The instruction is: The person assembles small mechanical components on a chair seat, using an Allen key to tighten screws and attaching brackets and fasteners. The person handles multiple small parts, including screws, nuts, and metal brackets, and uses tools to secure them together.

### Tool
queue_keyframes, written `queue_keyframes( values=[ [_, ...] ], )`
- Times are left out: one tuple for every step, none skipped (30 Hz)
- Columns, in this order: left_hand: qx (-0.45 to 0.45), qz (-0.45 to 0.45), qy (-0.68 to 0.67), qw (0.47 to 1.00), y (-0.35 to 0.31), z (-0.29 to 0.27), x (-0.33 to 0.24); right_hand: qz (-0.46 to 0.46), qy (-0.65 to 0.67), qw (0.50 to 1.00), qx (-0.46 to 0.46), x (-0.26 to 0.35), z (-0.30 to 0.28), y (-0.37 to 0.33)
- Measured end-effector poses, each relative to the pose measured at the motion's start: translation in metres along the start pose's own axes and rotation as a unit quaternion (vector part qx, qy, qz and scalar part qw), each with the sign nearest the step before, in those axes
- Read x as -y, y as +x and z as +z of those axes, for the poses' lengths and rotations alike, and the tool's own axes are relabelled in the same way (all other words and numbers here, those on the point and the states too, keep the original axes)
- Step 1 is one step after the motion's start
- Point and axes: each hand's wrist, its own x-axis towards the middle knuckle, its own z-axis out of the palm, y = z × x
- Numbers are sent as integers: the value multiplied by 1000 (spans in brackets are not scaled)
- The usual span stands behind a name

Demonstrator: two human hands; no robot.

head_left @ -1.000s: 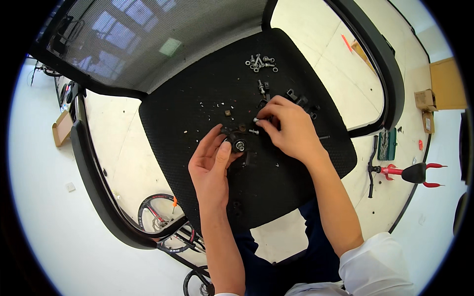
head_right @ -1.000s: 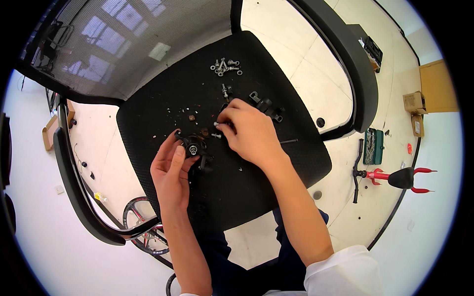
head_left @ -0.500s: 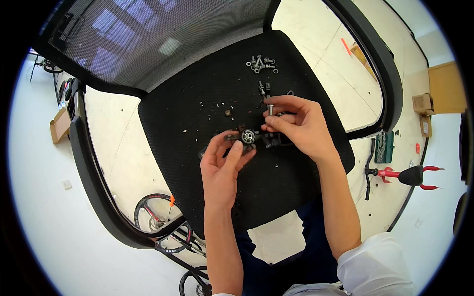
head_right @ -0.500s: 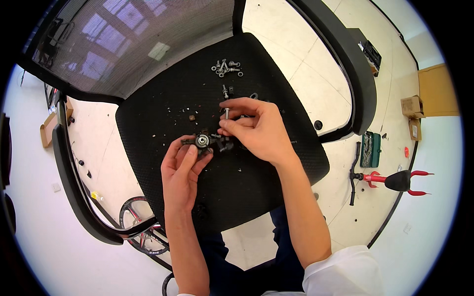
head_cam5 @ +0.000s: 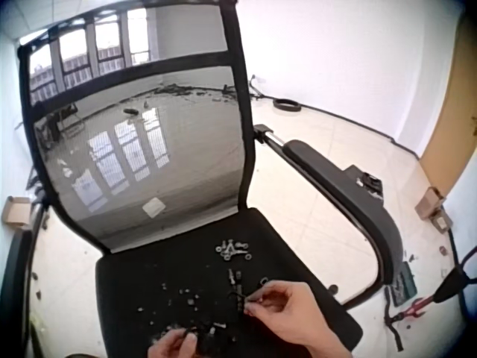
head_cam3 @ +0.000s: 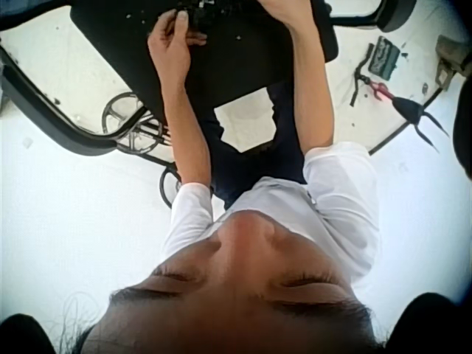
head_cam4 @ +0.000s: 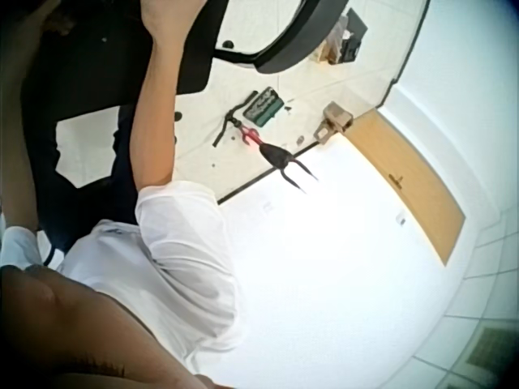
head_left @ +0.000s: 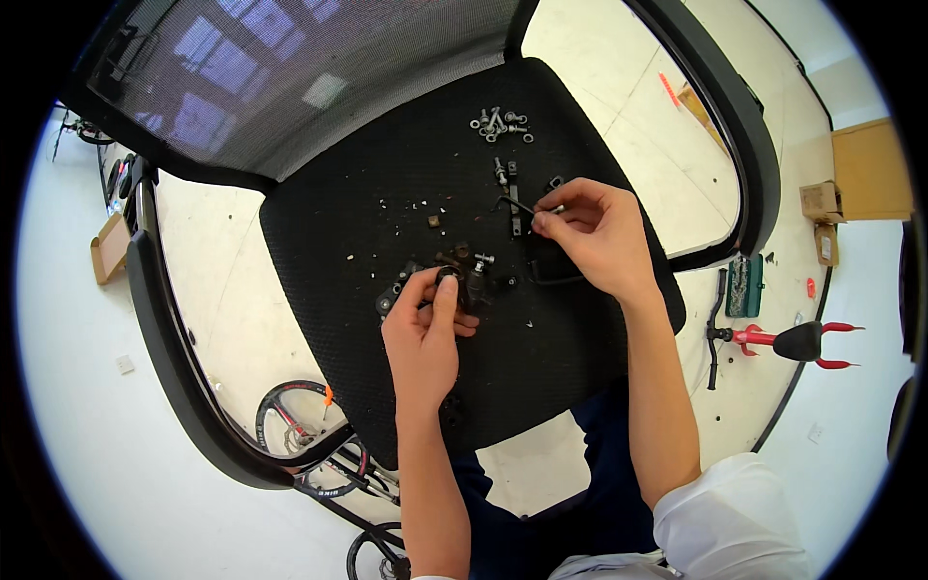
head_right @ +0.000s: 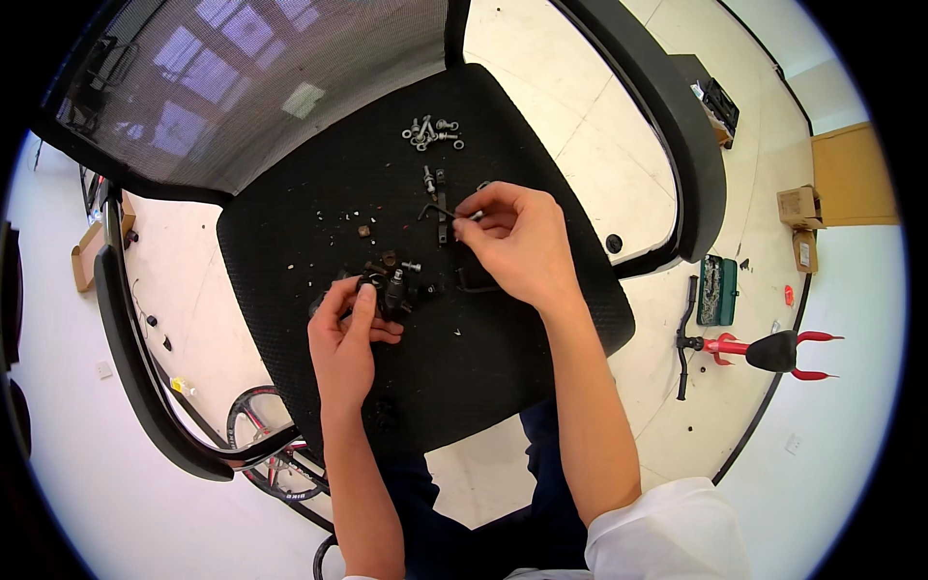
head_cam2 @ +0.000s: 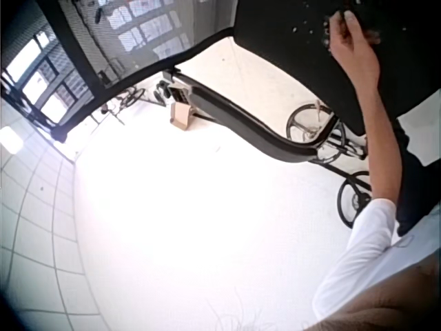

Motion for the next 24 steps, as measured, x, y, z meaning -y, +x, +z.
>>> queue_keyframes(
  values=[
    [-5, 24, 35, 999, -1, 1, 3, -8, -53, 998, -21, 0, -4, 0],
    [0, 49, 67, 997, -2, 1, 3, -26, -83, 996, -21, -2, -7, 0],
    [4, 73, 99, 992, -4, 2, 3, -27, -109, 994, 15, -1, -13, -2],
    [10, 97, 130, 987, -4, 2, 3, -27, -134, 989, 51, 2, -19, -4],
    [20, 111, 158, 981, -5, 2, 3, -27, -160, 983, 86, 3, -23, -6],
    [31, 125, 186, 974, -5, 1, 1, -33, -168, 978, 117, 2, -25, -8],
    [41, 139, 214, 966, -6, 0, -1, -33, -174, 979, 105, 2, -26, -9],
    [39, 121, 204, 971, -6, 0, -3, -33, -179, 979, 94, 3, -25, -11],
    [39, 123, 208, 970, -6, 1, -3, -33, -184, 979, 83, 3, -23, -10],
    [37, 125, 214, 968, -6, 2, -3, -26, -167, 985, 34, 1, -19, -8],
    [36, 127, 219, 967, -6, 3, -3, -42, -194, 980, 17, 0, -13, -6],
    [32, 120, 213, 969, -6, 4, -2, -58, -220, 974, 0, 0, -5, -4],
    [23, 112, 208, 971, -6, 3, 1, -75, -243, 967, -13, -1, 6, -2],
    [21, 105, 202, 973, -5, 4, 2, -74, -276, 958, -12, -3, 16, -3],
    [20, 98, 198, 975, -4, 5, 2, -105, -319, 941, -47, -11, 25, -2],
    [18, 90, 193, 977, -3, 5, 2, -90, -327, 939, -58, -10, 31, 0],
    [16, 81, 188, 979, -3, 5, 2, -75, -335, 937, -69, -10, 34, 3],
    [18, 82, 172, 982, -3, 5, 4, -68, -328, 939, -74, -12, 33, 5],
    [17, 84, 155, 984, -2, 3, 7, -63, -320, 942, -78, -13, 34, 7],
    [17, 86, 138, 987, -2, 1, 8, -58, -312, 945, -82, -13, 34, 8],
    [15, 88, 130, 987, -1, 0, 8, -60, -302, 948, -75, -13, 33, 8],
    [13, 90, 121, 988, -2, -1, 10, -60, -294, 952, -67, -12, 32, 6],
    [11, 91, 112, 989, -2, -2, 10, -61, -285, 955, -58, -11, 30, 4],
    [2, 91, 109, 990, -2, -3, 11, -55, -253, 965, -36, -8, 27, 3]
  ],
)
